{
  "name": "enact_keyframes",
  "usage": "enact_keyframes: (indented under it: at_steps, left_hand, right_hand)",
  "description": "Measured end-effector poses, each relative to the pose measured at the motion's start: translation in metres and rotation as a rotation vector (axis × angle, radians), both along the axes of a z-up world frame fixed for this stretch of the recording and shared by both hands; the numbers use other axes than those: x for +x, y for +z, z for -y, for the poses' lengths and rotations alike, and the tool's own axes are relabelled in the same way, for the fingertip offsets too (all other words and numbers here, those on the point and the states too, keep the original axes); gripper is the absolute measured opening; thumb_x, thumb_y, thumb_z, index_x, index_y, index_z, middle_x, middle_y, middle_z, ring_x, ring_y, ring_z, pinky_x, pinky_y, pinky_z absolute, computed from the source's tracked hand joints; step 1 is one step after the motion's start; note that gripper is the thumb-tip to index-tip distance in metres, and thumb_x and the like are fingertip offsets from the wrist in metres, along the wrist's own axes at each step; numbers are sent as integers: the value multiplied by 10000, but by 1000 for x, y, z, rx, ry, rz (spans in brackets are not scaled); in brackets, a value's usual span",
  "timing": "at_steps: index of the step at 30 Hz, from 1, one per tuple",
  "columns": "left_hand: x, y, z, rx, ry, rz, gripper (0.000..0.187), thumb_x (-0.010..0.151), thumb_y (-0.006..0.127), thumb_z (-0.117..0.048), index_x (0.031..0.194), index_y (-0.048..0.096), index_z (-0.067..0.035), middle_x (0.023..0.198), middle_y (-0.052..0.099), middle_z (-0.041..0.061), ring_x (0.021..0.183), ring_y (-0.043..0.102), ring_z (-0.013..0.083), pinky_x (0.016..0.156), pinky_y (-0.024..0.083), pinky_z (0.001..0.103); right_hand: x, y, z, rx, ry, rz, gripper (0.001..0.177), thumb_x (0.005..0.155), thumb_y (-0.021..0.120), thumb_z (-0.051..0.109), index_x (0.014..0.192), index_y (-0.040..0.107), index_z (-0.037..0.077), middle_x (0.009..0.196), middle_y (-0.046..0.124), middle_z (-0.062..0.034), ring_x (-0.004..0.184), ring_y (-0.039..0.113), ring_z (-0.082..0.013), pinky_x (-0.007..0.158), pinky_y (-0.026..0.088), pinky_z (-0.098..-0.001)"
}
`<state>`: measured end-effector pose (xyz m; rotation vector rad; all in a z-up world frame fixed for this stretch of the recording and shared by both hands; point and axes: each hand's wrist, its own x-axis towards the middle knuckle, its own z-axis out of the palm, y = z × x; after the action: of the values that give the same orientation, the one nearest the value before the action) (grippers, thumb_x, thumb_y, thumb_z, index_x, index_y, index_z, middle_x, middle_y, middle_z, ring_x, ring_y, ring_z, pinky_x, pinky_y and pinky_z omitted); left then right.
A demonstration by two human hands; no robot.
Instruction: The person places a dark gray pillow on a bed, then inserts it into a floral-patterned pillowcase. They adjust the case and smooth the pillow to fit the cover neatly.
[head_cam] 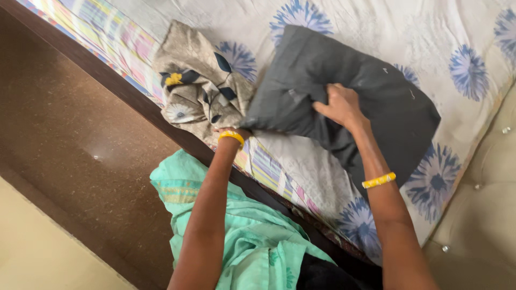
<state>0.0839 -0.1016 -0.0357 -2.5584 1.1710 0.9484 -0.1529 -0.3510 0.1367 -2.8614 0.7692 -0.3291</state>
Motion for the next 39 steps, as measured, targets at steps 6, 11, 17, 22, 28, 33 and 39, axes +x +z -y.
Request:
enact_keyframes:
  at_steps: [6, 11, 17, 22, 28, 33, 39]
  left_hand:
    - [0, 27, -6, 253, -239, -59, 808, 863, 813, -209, 1554, 414, -336, 1605, 458, -24, 1461, 435, 365, 1039, 289, 846]
    - [-2, 25, -9, 224, -256, -50, 830, 848, 823, -178, 1552, 406, -323, 1600, 452, 13, 1445, 442, 388, 1017, 285, 864]
    - [-25, 20, -28, -397, 319, 19, 845, 801, 889, -481, 1462, 424, -234, 1556, 376, 148, 1414, 345, 459, 1069, 220, 793]
    - [-126, 35, -13, -1037, 560, -223, 878, 901, 795, -386, 1524, 289, -31, 1492, 448, 283, 1357, 449, 416, 1131, 408, 535]
    - [-139, 39, 58, -1065, 1398, -1347, 934, 843, 753, -363, 1537, 173, -130, 1581, 353, 181, 1412, 383, 425, 1035, 407, 772]
    - [-118, 24, 42, -1028, 1536, -1578, 744, 877, 734, -423, 1471, 479, -53, 1544, 462, 197, 1378, 445, 464, 999, 337, 801]
    - [-145, 81, 20, -1050, 1450, -1591, 652, 830, 709, -335, 1392, 506, -73, 1463, 525, 187, 1289, 525, 440, 964, 367, 805]
  right_hand:
    - [14, 39, 23, 101, -88, 110, 782, 841, 738, 638, 1290, 689, -1, 1134, 722, -277, 1046, 705, -392, 928, 535, -468]
    - [52, 1, 93, -428, -30, 113, 1029, 643, 847, 740, 1226, 667, -88, 1212, 643, -368, 1213, 572, -507, 945, 502, -594]
    - [71, -32, 138, 114, -248, -158, 1019, 644, 846, 745, 1246, 651, -54, 1237, 675, -297, 1178, 629, -437, 998, 475, -514]
    - [73, -24, 151, 215, -292, -178, 818, 641, 856, 679, 1032, 746, -31, 1056, 722, -278, 1035, 700, -421, 919, 537, -485]
    - [50, -35, 118, 23, -189, 232, 398, 726, 764, 343, 949, 741, 14, 888, 716, -261, 857, 683, -463, 803, 535, -537]
    - [-1, -14, 32, 160, -25, 788, 228, 813, 683, 178, 921, 652, -20, 761, 643, -222, 717, 662, -393, 664, 514, -464]
    - [-47, 54, -16, 389, -237, 917, 255, 802, 700, 90, 789, 495, -60, 620, 386, -120, 592, 372, -150, 606, 357, -382]
